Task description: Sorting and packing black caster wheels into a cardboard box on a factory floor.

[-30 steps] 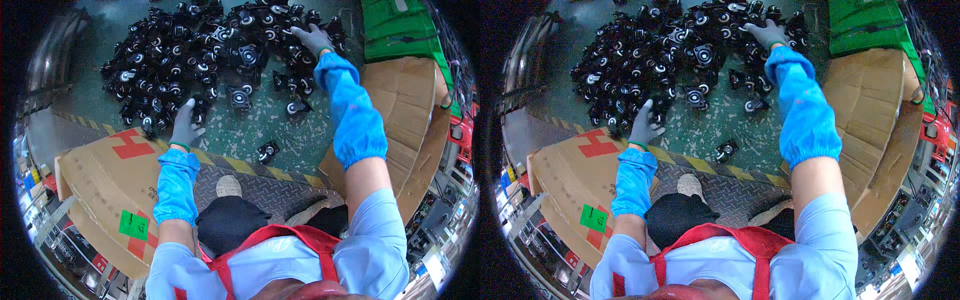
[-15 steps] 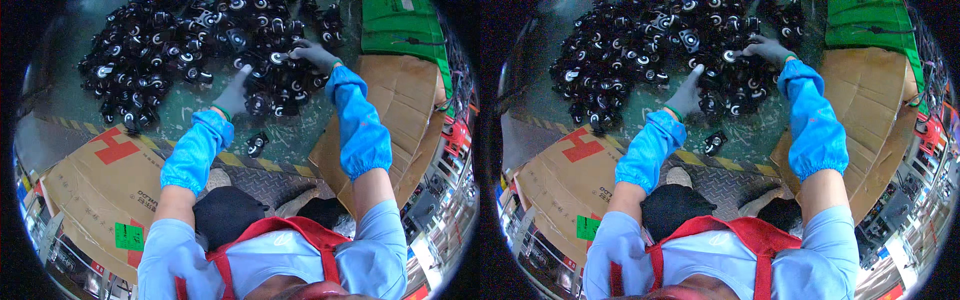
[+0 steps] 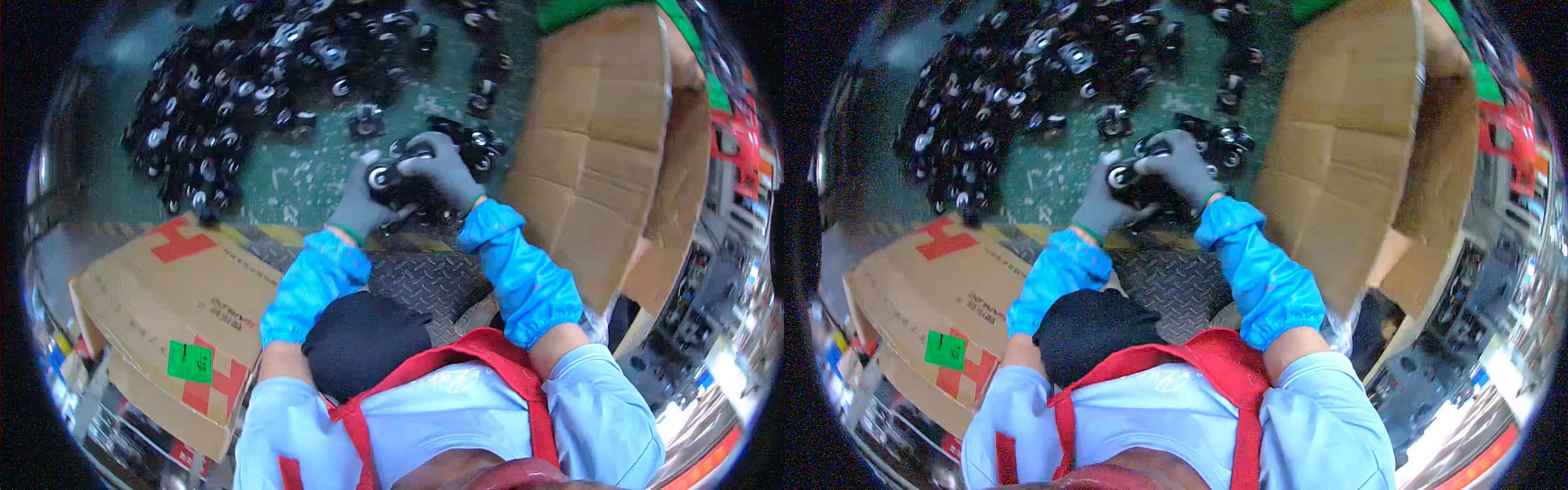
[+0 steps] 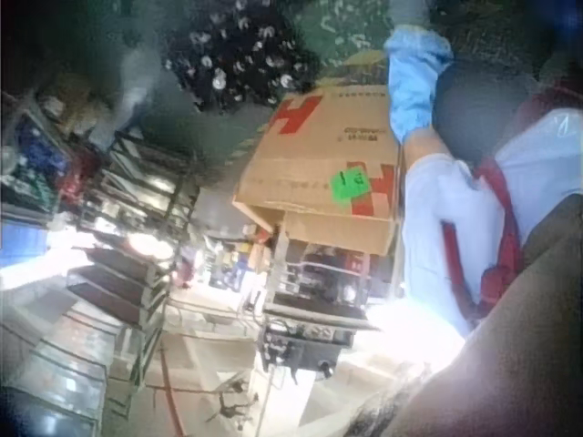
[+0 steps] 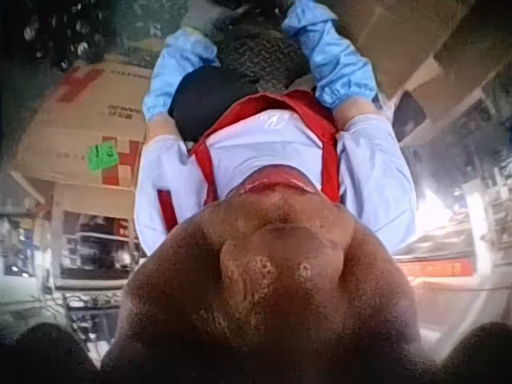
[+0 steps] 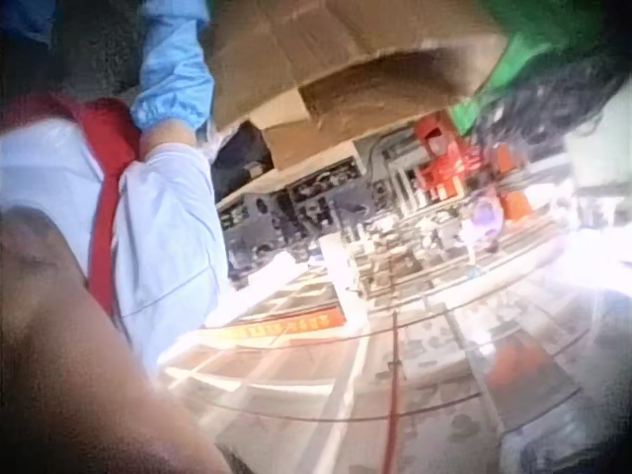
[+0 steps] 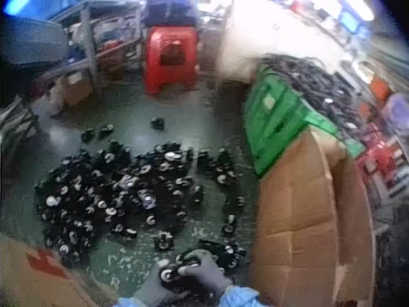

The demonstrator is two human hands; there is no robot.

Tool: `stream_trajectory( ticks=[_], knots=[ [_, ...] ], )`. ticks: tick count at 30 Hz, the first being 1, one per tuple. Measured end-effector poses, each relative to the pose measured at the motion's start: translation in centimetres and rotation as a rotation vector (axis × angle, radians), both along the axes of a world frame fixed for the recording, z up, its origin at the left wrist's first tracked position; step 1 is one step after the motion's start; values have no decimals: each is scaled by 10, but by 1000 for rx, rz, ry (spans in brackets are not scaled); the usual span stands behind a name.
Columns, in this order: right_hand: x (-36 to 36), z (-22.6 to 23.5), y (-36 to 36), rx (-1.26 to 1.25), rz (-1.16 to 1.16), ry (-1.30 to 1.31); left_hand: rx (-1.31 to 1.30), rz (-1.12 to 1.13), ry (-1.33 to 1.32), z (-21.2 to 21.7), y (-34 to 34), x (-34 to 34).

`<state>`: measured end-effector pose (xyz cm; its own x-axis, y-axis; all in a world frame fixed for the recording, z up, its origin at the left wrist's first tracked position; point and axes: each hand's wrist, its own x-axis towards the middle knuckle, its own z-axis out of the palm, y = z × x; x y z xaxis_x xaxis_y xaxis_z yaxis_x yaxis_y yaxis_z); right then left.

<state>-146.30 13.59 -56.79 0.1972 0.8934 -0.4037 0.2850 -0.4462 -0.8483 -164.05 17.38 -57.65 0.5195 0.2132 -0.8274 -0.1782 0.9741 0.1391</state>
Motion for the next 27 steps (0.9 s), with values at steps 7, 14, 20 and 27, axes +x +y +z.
stream_trajectory(
  ticks=[7, 14, 20, 27],
  knots=[
    [37, 224, -18, 433, -307, -28, 365, -43, -511, 192, 38, 74],
    [153, 365, -118, 724, -292, -1224, 379, -674, -1517, 312, 46, 244],
    [80, 300, -71, 720, -549, -766, 1378, -490, -421, 188, 106, 161],
    [9, 83, -10, -280, -324, -702, 489, -597, 498, -9, -45, -77]
  ],
)
